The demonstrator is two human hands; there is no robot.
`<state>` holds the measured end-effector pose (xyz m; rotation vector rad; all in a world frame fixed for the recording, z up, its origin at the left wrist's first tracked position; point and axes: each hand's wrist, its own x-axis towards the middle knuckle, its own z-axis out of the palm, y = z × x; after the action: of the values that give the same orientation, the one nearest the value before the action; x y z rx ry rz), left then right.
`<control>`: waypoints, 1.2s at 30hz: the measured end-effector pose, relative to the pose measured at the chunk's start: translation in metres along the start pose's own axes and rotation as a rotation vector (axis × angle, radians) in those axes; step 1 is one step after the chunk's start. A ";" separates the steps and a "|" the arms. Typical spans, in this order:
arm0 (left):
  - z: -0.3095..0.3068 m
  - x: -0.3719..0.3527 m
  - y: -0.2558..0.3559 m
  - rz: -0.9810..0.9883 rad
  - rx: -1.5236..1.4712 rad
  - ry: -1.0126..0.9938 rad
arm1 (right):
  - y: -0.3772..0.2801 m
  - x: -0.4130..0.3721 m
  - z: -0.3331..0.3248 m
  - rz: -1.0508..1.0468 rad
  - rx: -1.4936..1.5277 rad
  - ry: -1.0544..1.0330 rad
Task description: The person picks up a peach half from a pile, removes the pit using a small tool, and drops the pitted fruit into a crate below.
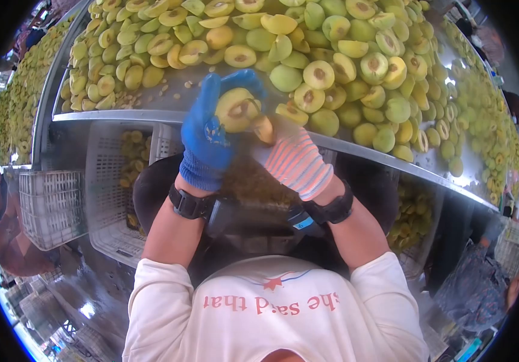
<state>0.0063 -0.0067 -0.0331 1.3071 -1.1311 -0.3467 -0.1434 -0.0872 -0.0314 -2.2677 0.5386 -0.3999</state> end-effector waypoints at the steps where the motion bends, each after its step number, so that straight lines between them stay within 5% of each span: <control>1: 0.001 -0.001 0.000 0.007 0.039 0.001 | 0.008 0.001 0.007 0.025 -0.041 -0.023; 8: 0.012 -0.004 0.010 -0.045 0.228 0.068 | 0.016 0.000 0.014 0.073 -0.153 -0.040; 11: 0.011 -0.006 0.009 0.004 0.297 0.072 | 0.018 0.003 0.014 -0.389 -0.518 -0.110; 14: 0.009 -0.005 0.007 0.060 0.319 0.082 | 0.005 0.010 0.020 0.167 0.016 -0.219; 18: 0.007 -0.006 0.011 0.030 0.277 0.097 | 0.032 0.008 0.057 -0.121 -0.261 -0.190; 20: 0.002 -0.003 0.009 0.100 0.326 0.092 | -0.004 0.012 0.019 -0.427 -0.342 -0.133; 23: -0.003 0.003 0.006 0.146 0.274 0.050 | -0.008 0.009 0.003 -0.588 -0.235 -0.044; 25: -0.006 0.007 0.009 0.165 0.217 0.009 | -0.003 0.001 -0.006 -0.383 0.022 -0.245; 28: -0.001 0.016 0.037 -0.200 -0.069 0.035 | -0.008 0.002 -0.016 -0.112 0.291 -0.503; 29: 0.002 0.019 0.048 -0.388 -0.199 0.059 | -0.007 0.002 -0.013 -0.138 0.302 -0.468; 32: 0.003 0.024 0.051 -0.465 -0.138 0.033 | 0.008 0.003 0.013 -0.365 0.219 -0.211; 36: -0.004 0.023 0.036 -0.226 -0.070 -0.122 | 0.016 0.004 0.025 -0.380 0.144 -0.205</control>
<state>0.0073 -0.0112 0.0097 1.3694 -1.0645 -0.6344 -0.1327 -0.0841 -0.0588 -2.2346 -0.0293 -0.3718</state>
